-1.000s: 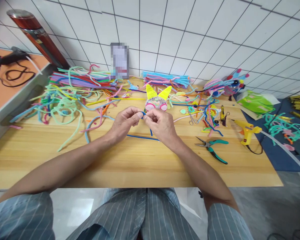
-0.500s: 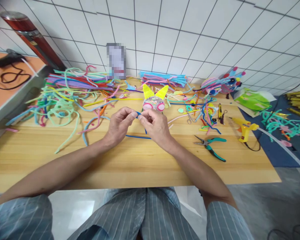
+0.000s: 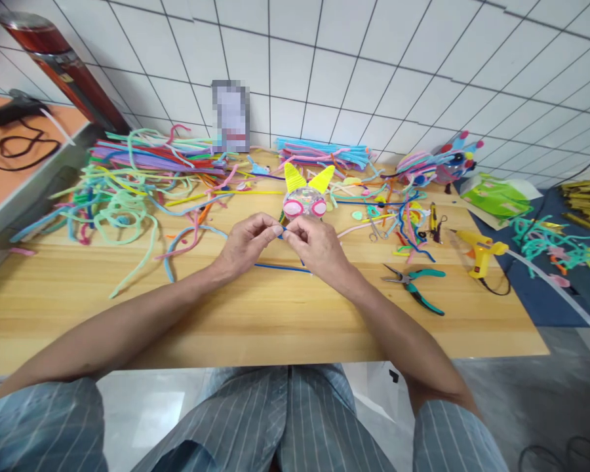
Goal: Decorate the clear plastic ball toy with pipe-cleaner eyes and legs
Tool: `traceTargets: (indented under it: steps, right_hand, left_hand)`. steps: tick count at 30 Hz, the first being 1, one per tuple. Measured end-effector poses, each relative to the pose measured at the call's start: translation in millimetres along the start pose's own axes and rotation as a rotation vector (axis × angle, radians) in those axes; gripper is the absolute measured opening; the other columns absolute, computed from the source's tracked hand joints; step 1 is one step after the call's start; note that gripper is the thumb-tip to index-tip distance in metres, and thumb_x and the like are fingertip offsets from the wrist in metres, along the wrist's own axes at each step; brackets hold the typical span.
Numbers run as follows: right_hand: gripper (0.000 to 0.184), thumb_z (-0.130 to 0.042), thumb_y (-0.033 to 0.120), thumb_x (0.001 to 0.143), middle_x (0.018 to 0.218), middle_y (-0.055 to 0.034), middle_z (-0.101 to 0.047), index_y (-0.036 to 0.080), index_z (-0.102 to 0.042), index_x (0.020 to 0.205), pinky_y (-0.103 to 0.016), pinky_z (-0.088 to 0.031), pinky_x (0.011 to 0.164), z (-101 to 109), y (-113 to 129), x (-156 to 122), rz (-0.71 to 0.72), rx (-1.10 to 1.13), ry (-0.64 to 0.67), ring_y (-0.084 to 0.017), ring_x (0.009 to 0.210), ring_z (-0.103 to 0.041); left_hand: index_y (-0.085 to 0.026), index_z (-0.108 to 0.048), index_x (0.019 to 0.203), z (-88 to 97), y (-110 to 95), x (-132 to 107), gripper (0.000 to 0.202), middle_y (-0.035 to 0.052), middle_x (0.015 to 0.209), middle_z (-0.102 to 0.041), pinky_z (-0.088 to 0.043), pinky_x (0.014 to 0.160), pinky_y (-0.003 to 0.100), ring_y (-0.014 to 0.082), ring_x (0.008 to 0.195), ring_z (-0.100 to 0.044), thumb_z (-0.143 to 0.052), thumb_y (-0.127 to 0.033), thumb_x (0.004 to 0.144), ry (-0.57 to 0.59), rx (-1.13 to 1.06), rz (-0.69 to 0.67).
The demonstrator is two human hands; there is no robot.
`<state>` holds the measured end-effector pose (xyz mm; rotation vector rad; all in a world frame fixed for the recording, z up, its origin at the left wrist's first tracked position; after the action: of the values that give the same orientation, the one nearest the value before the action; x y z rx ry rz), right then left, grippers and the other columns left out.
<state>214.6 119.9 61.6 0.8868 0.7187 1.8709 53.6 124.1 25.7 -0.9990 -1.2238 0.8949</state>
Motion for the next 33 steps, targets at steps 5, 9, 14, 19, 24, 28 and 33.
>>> traceTargets:
  steps: [5,9,14,19,24,28,33]
  right_hand:
    - [0.028,-0.072,0.048,0.089,0.068,0.0035,-0.061,0.02,-0.068,0.085,-0.026,-0.04,0.058,-11,-15,-13,-0.154,0.217,-0.003,-0.012,0.06,-0.051]
    - [0.027,-0.071,0.047,0.087,0.064,0.0044,-0.057,0.022,-0.065,0.08,-0.026,-0.039,0.056,-15,-17,-20,-0.164,0.236,-0.047,-0.011,0.057,-0.049]
    - [0.014,-0.067,0.028,0.087,0.064,0.0035,-0.059,0.022,-0.065,0.074,-0.027,-0.038,0.06,0,-12,-25,-0.031,0.006,-0.01,-0.012,0.059,-0.05]
    - [0.014,-0.065,0.017,0.087,0.069,0.0018,-0.062,0.022,-0.065,0.074,-0.028,-0.038,0.065,10,-6,-32,0.118,-0.187,0.032,-0.013,0.064,-0.052]
    - [0.014,-0.068,0.027,0.093,0.069,0.0012,-0.064,0.023,-0.07,0.08,-0.029,-0.04,0.063,6,-12,-39,0.042,-0.083,-0.026,-0.014,0.064,-0.054]
    - [0.018,-0.07,0.037,0.095,0.069,0.0005,-0.064,0.023,-0.073,0.084,-0.029,-0.041,0.059,-2,-23,-43,-0.077,0.074,-0.082,-0.015,0.064,-0.055]
    - [0.02,-0.07,0.039,0.094,0.067,0.0013,-0.064,0.022,-0.07,0.083,-0.028,-0.041,0.059,-6,-29,-45,-0.126,0.157,-0.068,-0.015,0.063,-0.056]
  left_hand:
    - [-0.021,-0.069,0.083,-6.5,3,-15,0.047,-0.003,0.069,-0.058,-0.041,0.065,0.027,0.0127,0.065,-0.045,-0.077,-0.066,0.089,-0.108,-0.113,0.063]
    - [-0.021,-0.068,0.086,-13.8,14,-27,0.046,-0.005,0.065,-0.052,-0.037,0.058,0.025,0.0113,0.06,-0.04,-0.079,-0.066,0.089,-0.13,-0.194,0.164]
    - [-0.019,-0.072,0.087,-22.0,12,-26,0.046,-0.001,0.076,-0.064,-0.041,0.064,0.026,0.0121,0.065,-0.048,-0.079,-0.065,0.089,0.007,-0.047,0.093]
    - [-0.02,-0.072,0.081,-26.0,3,-24,0.039,-0.0006,0.075,-0.064,-0.042,0.066,0.027,0.0129,0.065,-0.05,-0.077,-0.057,0.094,0.12,0.1,-0.041]
    - [-0.02,-0.074,0.082,-22.8,4,-28,0.041,0.0009,0.077,-0.067,-0.043,0.068,0.028,0.0136,0.068,-0.053,-0.076,-0.059,0.095,0.045,0.052,-0.021]
    - [-0.02,-0.073,0.083,-22.5,11,-35,0.046,-0.0001,0.077,-0.067,-0.049,0.074,0.029,0.014,0.071,-0.054,-0.081,-0.065,0.089,-0.069,-0.069,0.107]
    - [-0.02,-0.072,0.083,-29.1,24,-42,0.047,-0.0039,0.069,-0.062,-0.049,0.07,0.027,0.0114,0.064,-0.05,-0.086,-0.065,0.083,-0.078,-0.19,0.228]
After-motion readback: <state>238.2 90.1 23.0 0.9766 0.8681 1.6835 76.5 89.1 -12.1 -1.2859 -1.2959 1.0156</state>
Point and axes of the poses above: each hand's wrist, its own x-axis towards the middle knuckle, its own z-axis out of the back of the hand, y = z × x, the point moved 7 cm from there along x, towards the middle knuckle
